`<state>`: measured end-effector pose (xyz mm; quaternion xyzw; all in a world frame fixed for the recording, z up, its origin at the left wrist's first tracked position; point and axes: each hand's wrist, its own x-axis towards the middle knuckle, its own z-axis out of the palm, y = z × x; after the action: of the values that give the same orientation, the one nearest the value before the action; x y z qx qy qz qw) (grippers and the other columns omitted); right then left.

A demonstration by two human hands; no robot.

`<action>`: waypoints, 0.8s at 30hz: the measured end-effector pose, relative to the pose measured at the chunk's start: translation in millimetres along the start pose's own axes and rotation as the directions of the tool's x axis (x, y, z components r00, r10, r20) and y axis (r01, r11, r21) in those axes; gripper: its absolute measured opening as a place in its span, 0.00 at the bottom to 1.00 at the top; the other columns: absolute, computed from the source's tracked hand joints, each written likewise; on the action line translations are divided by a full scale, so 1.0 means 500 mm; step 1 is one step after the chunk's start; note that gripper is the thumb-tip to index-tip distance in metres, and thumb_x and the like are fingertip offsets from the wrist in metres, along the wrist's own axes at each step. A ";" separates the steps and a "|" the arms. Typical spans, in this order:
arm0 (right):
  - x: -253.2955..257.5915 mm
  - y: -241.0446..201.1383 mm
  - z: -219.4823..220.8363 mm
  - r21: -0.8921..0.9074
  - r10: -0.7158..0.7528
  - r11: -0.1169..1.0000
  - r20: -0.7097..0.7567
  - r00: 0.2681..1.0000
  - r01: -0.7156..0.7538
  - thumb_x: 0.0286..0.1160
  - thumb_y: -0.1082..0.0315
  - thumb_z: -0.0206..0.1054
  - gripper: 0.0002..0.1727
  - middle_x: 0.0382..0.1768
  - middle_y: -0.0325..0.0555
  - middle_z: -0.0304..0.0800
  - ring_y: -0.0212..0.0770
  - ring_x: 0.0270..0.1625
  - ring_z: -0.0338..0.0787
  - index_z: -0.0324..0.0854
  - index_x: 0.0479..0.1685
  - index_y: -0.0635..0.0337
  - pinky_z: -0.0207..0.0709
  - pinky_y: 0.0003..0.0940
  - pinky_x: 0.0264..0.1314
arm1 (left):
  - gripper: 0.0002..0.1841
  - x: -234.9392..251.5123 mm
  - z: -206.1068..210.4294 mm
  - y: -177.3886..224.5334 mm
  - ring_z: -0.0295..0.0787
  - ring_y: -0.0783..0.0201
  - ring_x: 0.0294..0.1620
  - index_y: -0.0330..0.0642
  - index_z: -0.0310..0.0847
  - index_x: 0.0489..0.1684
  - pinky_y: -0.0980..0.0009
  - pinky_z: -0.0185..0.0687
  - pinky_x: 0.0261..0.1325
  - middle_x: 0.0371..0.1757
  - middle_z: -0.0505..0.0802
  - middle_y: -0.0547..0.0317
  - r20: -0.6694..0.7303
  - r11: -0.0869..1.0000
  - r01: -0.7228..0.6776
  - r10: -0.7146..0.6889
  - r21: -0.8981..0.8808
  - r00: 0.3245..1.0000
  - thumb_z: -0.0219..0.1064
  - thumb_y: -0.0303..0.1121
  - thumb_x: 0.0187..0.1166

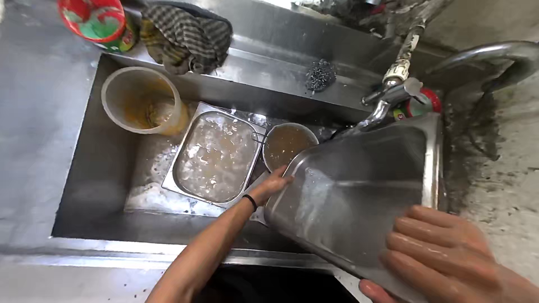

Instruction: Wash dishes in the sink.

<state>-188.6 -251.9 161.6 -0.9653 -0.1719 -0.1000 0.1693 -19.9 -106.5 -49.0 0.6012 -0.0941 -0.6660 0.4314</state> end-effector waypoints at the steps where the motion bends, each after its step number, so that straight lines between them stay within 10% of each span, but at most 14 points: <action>1: -0.003 0.002 0.006 0.009 -0.013 1.000 -0.014 1.000 0.013 0.83 0.41 0.60 0.29 0.13 0.36 0.61 0.38 0.18 0.66 0.67 0.17 0.50 0.61 0.35 0.26 | 0.25 0.001 -0.021 -0.008 0.86 0.52 0.59 0.51 0.65 0.87 0.52 0.83 0.60 0.69 0.85 0.42 0.002 0.997 -0.009 0.009 -0.081 1.000 0.58 0.37 0.91; 7: -0.054 0.007 0.081 0.098 -0.003 0.995 -0.135 0.991 0.016 0.81 0.36 0.61 0.30 0.14 0.36 0.64 0.37 0.21 0.70 0.67 0.18 0.49 0.71 0.34 0.37 | 0.35 -0.110 -0.172 -0.015 0.85 0.56 0.61 0.55 0.57 0.92 0.57 0.84 0.57 0.75 0.82 0.46 -0.158 0.981 -0.075 0.046 -0.181 0.986 0.55 0.25 0.81; 12: -0.043 -0.002 0.106 0.029 -0.317 0.948 0.054 0.947 0.316 0.91 0.51 0.56 0.18 0.28 0.41 0.80 0.41 0.33 0.81 0.76 0.33 0.52 0.74 0.34 0.42 | 0.38 -0.181 -0.249 -0.060 0.87 0.69 0.61 0.54 0.52 0.93 0.69 0.86 0.59 0.78 0.81 0.57 -0.382 0.909 -0.369 0.276 -0.194 0.882 0.51 0.17 0.79; 16: -0.034 0.002 0.087 -0.143 -0.215 0.963 0.104 0.971 0.228 0.88 0.57 0.56 0.11 0.40 0.41 0.85 0.42 0.49 0.85 0.81 0.46 0.51 0.73 0.38 0.64 | 0.42 -0.214 -0.266 -0.052 0.88 0.70 0.63 0.55 0.50 0.93 0.68 0.89 0.59 0.76 0.83 0.61 -0.598 0.712 -0.688 0.494 -0.140 0.632 0.52 0.15 0.74; 19: 0.016 -0.019 0.124 -0.169 0.118 0.981 0.132 0.984 -0.095 0.83 0.60 0.53 0.18 0.50 0.49 0.93 0.51 0.55 0.92 0.87 0.56 0.53 0.85 0.48 0.57 | 0.42 -0.243 -0.265 0.001 0.89 0.68 0.63 0.50 0.52 0.90 0.65 0.90 0.61 0.71 0.86 0.61 -0.705 0.530 -0.848 0.606 0.013 0.368 0.55 0.15 0.69; 24: 0.201 0.107 0.278 -0.050 0.605 0.792 0.200 0.771 -0.609 0.85 0.62 0.60 0.20 0.69 0.62 0.83 0.63 0.75 0.81 0.83 0.69 0.62 0.77 0.58 0.75 | 0.41 -0.302 -0.240 0.073 0.86 0.69 0.67 0.36 0.52 0.89 0.67 0.86 0.69 0.73 0.84 0.57 -0.660 0.414 -0.796 0.751 0.441 0.025 0.62 0.18 0.68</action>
<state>-57.5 -219.1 43.0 -0.9725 0.1313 0.0616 0.1822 88.4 22.1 52.0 0.6624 -0.1845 0.0202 0.7258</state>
